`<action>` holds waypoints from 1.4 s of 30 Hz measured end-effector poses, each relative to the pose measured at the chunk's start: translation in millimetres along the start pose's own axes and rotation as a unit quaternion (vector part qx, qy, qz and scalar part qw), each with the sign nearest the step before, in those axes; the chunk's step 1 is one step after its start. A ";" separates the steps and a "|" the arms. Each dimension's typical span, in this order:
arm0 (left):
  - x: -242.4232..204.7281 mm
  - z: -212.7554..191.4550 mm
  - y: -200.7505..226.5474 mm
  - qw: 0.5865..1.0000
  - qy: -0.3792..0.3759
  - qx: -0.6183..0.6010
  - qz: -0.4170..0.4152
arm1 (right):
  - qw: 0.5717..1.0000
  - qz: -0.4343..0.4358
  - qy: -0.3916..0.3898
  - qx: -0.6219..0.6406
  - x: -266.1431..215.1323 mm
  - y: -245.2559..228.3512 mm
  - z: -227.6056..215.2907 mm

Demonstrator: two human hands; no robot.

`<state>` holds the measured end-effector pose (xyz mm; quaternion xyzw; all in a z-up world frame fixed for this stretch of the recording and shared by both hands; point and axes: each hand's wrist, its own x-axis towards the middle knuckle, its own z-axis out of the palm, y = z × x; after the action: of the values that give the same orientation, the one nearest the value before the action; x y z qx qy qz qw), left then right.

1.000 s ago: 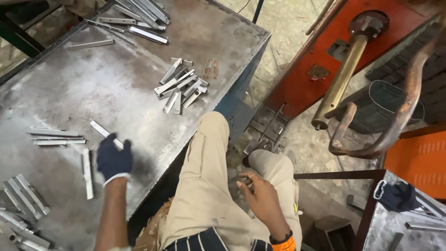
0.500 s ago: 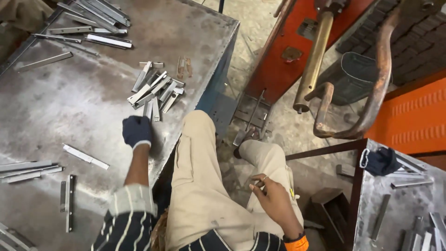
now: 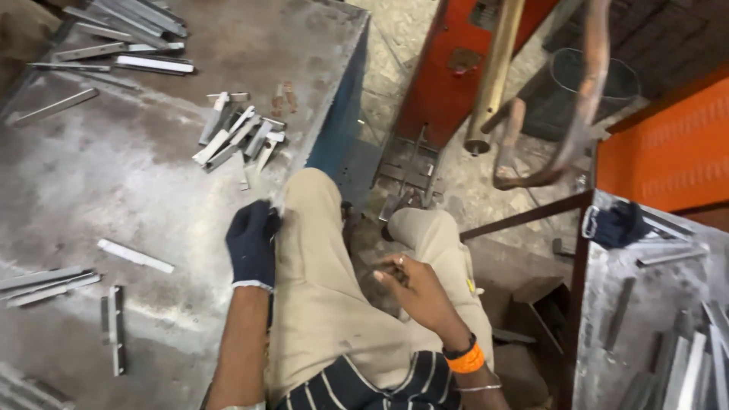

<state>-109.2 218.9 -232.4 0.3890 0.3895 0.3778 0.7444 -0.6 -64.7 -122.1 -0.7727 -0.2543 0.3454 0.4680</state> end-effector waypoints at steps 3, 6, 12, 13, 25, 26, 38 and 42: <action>-44.9 78.0 14.5 0.988 -0.142 0.063 -0.011 | 0.994 0.011 0.068 0.084 -2.3 -17.9 -7.2; -84.7 116.3 -28.7 0.968 -0.239 0.072 0.028 | 0.957 -0.070 0.171 0.222 0.6 -6.7 -18.2; -182.4 162.1 -20.8 0.924 -0.304 0.231 -0.022 | 0.928 -0.057 0.308 0.200 -15.4 42.7 -36.2; -183.1 162.6 -24.2 0.919 -0.316 0.232 -0.027 | 0.924 -0.053 0.321 0.200 -17.2 46.8 -36.9; -141.1 145.7 -87.3 0.791 -0.407 -0.085 -0.449 | 0.952 0.058 0.286 0.091 -55.2 62.6 -106.2; -145.0 150.2 -78.2 0.805 -0.368 -0.066 -0.460 | 0.918 0.002 0.396 0.012 -61.1 94.9 -125.3; -141.2 147.5 -73.1 0.869 -0.288 -0.052 -0.399 | 0.654 0.245 0.655 -0.288 -147.0 290.3 -248.3; -147.3 153.4 -58.4 0.871 -0.294 -0.017 -0.394 | 0.666 0.316 0.625 -0.258 -146.3 306.9 -251.8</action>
<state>-20.6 23.6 -180.9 0.2839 0.2670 -0.0723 0.9181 122.6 -440.1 -273.3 -0.9315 0.2779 -0.1704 0.1616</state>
